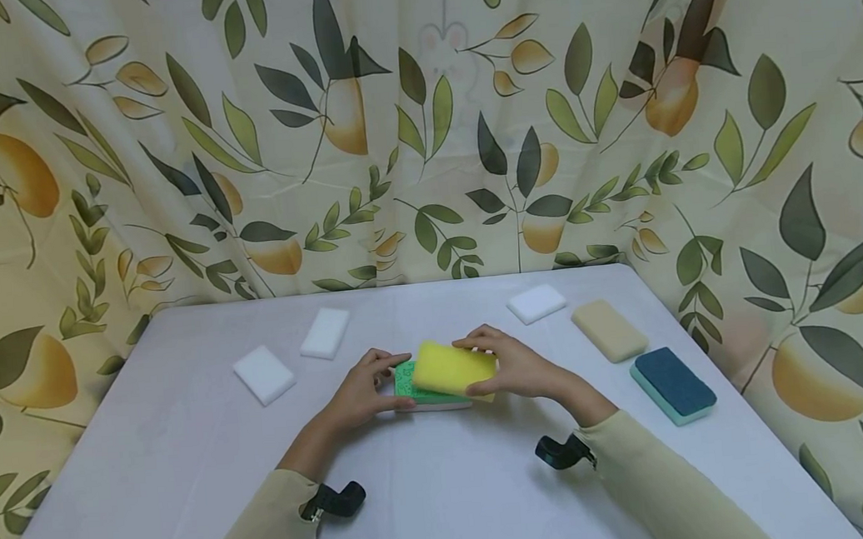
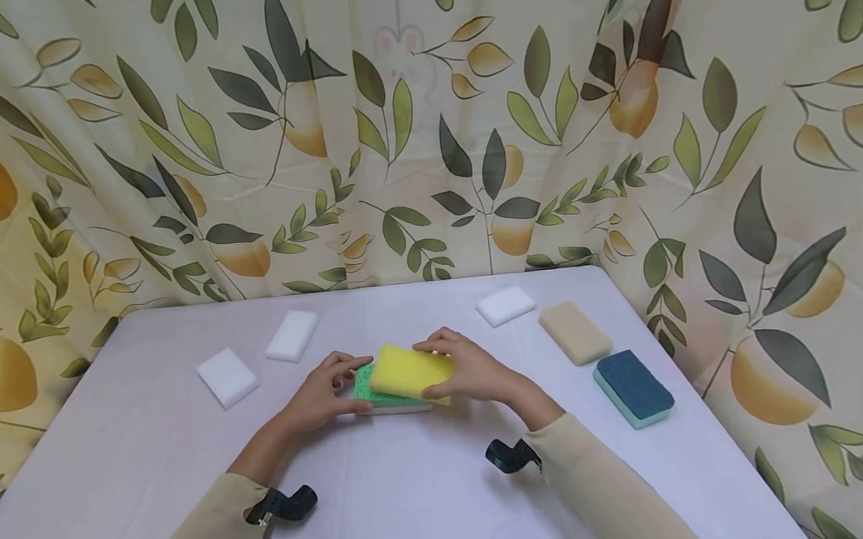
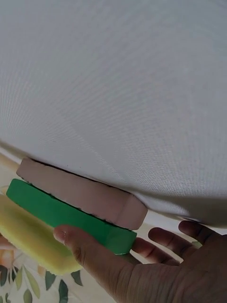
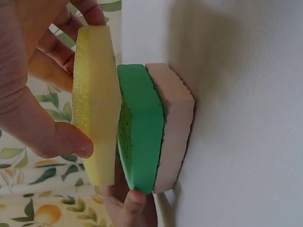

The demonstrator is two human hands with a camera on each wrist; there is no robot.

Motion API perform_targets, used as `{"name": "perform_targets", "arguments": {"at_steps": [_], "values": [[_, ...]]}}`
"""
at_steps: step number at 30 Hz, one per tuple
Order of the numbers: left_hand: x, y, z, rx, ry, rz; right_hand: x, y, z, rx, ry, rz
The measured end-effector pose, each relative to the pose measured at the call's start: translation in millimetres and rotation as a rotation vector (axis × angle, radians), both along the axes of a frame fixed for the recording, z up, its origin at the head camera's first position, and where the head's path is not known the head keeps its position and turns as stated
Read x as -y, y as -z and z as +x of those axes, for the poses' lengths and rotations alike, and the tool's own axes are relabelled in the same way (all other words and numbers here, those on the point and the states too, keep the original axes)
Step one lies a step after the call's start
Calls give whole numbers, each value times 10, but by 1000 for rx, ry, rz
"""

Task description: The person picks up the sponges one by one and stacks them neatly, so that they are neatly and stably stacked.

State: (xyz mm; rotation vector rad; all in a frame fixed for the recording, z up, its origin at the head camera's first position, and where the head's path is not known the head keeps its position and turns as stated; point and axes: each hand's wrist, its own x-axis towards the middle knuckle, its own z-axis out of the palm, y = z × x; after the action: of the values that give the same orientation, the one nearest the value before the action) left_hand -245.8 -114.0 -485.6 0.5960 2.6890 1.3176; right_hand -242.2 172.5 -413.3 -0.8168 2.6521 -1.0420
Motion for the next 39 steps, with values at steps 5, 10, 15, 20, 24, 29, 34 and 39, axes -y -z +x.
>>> {"name": "perform_targets", "arguments": {"at_steps": [5, 10, 15, 20, 24, 29, 34, 39], "values": [[2, -6, 1, 2, 1, -5, 28, 2, -24, -10, -19, 17], [2, -7, 6, 10, 1, -6, 48, -5, -39, -12, -24, 45], [3, -8, 8, 17, 0, -10, 62, -4, -60, 19, -26, 52], [2, -12, 6, 28, 1, -9, 83, 5, -91, 25, -34, 59], [-2, -20, 9, 23, 0, -13, 102, 6, -112, 25, -39, 60], [-8, -29, 14, 20, -1, -14, 121, 17, -134, 42, -33, 74], [-3, -13, 4, 21, -5, -9, 141, 18, -144, 59, -31, 71], [3, 12, -13, 24, -13, -17, 160, 11, -145, 68, -26, 74]]}}
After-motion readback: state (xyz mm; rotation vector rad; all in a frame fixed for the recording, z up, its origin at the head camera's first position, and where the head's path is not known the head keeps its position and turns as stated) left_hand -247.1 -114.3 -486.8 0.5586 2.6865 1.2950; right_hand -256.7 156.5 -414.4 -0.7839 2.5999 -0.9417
